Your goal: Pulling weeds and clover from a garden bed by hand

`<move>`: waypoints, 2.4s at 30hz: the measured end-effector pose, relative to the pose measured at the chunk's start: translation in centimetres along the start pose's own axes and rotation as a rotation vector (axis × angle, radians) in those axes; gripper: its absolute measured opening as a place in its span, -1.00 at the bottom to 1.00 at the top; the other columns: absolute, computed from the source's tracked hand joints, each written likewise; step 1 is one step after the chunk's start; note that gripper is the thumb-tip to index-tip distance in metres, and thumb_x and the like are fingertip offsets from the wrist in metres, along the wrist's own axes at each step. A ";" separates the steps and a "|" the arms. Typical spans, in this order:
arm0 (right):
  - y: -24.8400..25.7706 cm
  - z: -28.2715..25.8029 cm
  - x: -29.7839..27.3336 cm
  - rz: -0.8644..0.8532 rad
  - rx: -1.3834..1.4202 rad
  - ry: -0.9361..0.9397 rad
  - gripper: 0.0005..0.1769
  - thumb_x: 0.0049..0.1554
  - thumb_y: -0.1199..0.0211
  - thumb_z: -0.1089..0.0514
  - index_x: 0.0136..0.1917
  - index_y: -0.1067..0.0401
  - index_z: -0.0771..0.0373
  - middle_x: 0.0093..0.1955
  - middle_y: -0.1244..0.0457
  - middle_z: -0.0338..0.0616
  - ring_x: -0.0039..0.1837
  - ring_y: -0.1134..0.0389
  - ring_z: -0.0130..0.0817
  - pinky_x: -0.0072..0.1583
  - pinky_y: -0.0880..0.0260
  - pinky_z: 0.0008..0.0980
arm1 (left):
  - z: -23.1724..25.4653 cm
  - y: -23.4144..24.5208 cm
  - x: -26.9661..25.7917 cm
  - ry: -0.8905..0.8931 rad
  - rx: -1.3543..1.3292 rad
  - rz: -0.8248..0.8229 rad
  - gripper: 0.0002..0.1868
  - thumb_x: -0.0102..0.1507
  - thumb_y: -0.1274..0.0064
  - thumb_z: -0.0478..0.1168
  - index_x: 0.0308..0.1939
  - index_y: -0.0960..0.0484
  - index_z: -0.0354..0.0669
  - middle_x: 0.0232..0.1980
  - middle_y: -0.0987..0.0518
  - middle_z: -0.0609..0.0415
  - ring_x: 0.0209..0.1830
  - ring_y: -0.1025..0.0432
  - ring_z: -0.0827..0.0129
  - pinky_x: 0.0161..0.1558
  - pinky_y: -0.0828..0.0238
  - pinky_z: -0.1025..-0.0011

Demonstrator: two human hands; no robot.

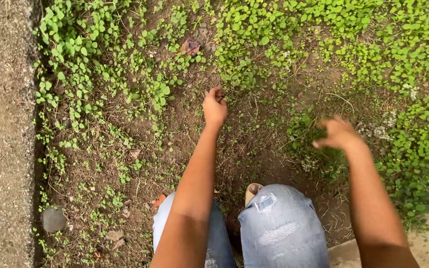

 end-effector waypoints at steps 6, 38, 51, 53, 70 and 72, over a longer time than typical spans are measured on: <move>-3.4 -14.0 12.5 0.457 0.793 0.619 -0.15 0.04 -0.61 0.21 0.48 -0.26 0.41 0.17 -0.15 0.27 -0.04 -0.42 -0.01 0.05 -0.50 -0.12 | 0.6 -0.2 -0.8 -0.004 -0.030 0.019 -0.58 0.33 -0.08 -0.45 0.28 -0.53 -0.25 0.04 -0.58 -0.06 0.11 -0.52 0.20 0.11 -0.56 0.17; 2.5 -19.9 11.2 0.583 1.007 0.689 -0.65 0.35 -0.35 0.21 0.20 -0.38 0.59 -0.12 -0.36 0.10 -0.32 -0.40 -0.43 -0.24 -0.45 -0.50 | -0.1 0.3 0.3 -0.004 -0.079 0.157 -0.55 0.32 -0.10 -0.41 0.31 -0.51 -0.22 0.07 -0.57 -0.07 0.15 -0.51 0.20 0.14 -0.58 0.19; -5.5 -22.8 18.3 0.641 -0.195 0.670 -0.61 0.08 -0.49 0.18 0.17 -0.53 0.28 0.05 -0.30 -0.03 0.16 -0.29 -0.12 0.20 -0.37 -0.18 | -0.4 1.4 -1.0 0.008 -0.086 0.145 -0.56 0.33 -0.08 -0.41 0.31 -0.50 -0.18 0.12 -0.54 -0.06 0.21 -0.48 0.13 0.17 -0.59 0.13; -6.4 -22.5 20.0 0.651 -0.215 0.677 -0.69 0.12 -0.46 0.17 0.12 -0.53 0.29 -0.01 -0.30 -0.06 0.12 -0.33 -0.15 0.16 -0.42 -0.23 | -0.1 2.1 -1.5 0.013 -0.086 0.143 -0.56 0.34 -0.06 -0.41 0.32 -0.49 -0.19 0.13 -0.53 -0.08 0.21 -0.47 0.12 0.18 -0.59 0.11; 1.6 -16.6 12.2 0.132 1.145 0.694 -0.81 0.21 -0.46 0.18 -0.05 -0.49 0.31 -0.14 -0.34 -0.22 -0.13 -0.38 -0.57 -0.05 -0.48 -0.58 | -0.6 2.0 -0.8 0.046 -0.095 0.135 -0.55 0.36 -0.08 -0.40 0.34 -0.48 -0.18 0.14 -0.53 -0.05 0.21 -0.45 0.20 0.19 -0.55 0.14; -0.1 -14.1 13.0 0.291 0.766 0.693 -0.82 0.17 -0.47 0.30 -0.07 -0.53 0.48 -0.25 -0.36 0.10 -0.27 -0.38 -0.29 -0.20 -0.41 -0.27 | 0.1 1.4 -1.6 0.002 -0.090 0.070 -0.57 0.37 -0.03 -0.43 0.34 -0.44 -0.25 0.16 -0.49 -0.14 0.26 -0.43 0.03 0.19 -0.56 -0.01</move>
Point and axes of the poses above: each hand's wrist, its own x-axis towards the middle knuckle, its own y-axis out of the back of the hand, z = x × y, the point moved 1 cm from there along x, towards the middle knuckle
